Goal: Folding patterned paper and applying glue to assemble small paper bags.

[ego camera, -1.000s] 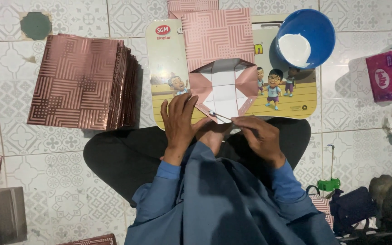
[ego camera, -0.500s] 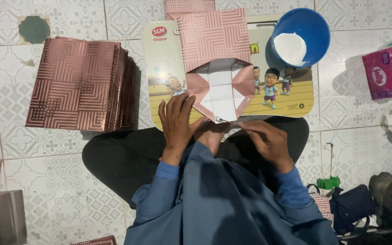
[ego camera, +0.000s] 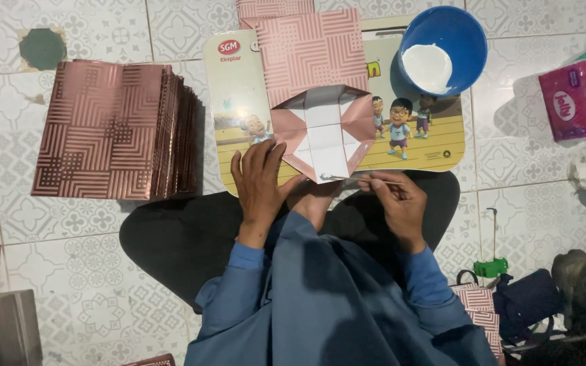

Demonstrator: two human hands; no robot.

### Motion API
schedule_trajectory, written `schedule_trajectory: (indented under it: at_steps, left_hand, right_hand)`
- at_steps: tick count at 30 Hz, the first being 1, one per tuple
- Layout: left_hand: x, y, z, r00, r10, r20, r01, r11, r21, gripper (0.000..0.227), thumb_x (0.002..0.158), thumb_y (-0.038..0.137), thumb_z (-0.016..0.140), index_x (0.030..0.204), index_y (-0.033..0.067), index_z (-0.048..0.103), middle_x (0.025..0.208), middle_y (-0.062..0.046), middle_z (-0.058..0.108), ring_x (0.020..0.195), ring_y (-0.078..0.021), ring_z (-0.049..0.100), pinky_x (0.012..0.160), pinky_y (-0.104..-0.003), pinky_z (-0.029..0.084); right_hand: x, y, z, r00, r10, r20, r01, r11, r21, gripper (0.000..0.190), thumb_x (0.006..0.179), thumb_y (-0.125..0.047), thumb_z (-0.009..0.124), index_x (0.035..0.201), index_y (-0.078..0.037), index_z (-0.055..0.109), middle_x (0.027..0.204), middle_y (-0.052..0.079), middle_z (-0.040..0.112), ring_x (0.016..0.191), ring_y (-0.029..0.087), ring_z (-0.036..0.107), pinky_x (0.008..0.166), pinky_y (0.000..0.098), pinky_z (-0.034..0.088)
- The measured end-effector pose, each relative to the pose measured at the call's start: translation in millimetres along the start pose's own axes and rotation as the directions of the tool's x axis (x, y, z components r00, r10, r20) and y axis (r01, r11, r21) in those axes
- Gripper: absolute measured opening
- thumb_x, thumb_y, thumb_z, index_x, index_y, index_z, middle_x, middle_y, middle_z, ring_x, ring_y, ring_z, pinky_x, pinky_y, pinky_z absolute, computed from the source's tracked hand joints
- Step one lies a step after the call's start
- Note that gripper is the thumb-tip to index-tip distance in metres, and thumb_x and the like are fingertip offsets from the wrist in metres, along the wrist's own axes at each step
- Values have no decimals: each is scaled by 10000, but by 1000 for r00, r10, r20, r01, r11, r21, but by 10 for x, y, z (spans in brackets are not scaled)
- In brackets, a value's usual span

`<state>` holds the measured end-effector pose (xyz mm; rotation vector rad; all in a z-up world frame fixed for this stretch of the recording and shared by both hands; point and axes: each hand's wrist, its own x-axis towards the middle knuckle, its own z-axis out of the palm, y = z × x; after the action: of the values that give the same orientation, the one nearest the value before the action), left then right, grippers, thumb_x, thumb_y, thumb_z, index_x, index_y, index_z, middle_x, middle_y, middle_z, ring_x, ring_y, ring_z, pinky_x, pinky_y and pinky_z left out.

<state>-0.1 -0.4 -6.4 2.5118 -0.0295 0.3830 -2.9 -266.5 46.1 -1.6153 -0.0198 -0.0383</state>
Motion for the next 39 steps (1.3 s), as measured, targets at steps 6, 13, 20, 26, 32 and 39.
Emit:
schedule_trajectory:
  at_steps: [6,13,20,26,32,39]
  left_hand:
    - [-11,8,20,1000,-9,-11,9,1000,2,795,695,499,922,1350,144,644,1366,-80,588,1360,-292,486,1172,-615,217]
    - [-8,12,13,1000,-3,-17,3,1000,-1,784,700,492,919,1347,146,643,1368,-75,588,1358,-289,488,1173,-614,212]
    - [-19,-4,32,1000,6,-27,-5,1000,8,795,689,502,917,1349,151,645,1366,-72,594,1360,-287,488,1175,-602,214]
    - [-18,-14,30,1000,3,-23,-3,1000,-5,774,711,506,909,1347,152,647,1372,-72,591,1363,-291,487,1173,-603,215]
    - [-14,0,34,1000,-10,-22,10,1000,-2,773,709,514,904,1341,146,653,1369,-73,598,1364,-289,490,1180,-602,207]
    - [3,-2,28,1000,-4,-20,4,1000,-1,782,684,502,917,1331,143,663,1369,-71,601,1366,-287,488,1182,-595,210]
  right_hand:
    - [-49,184,-71,999,30,-16,-30,1000,-1,154,1002,60,631,1142,111,669,1013,305,746,935,337,758,797,472,652]
    - [19,-47,-186,997,20,-73,-29,992,-123,152,996,53,661,1138,101,687,979,278,749,925,291,744,781,411,645]
    - [23,38,-35,993,77,-93,-76,997,14,153,1006,51,637,1140,123,647,950,317,735,874,361,764,763,453,665]
    - [18,40,-36,988,86,-129,-94,994,-56,150,994,51,670,1130,114,672,918,294,741,848,322,763,741,426,665]
    - [61,-97,-200,990,13,-140,-36,985,-168,147,1019,28,676,1150,97,674,928,283,734,853,310,755,738,412,654]
    - [55,-216,-53,985,16,-174,-30,996,-82,182,1005,15,682,1164,101,661,909,267,733,842,307,761,741,400,661]
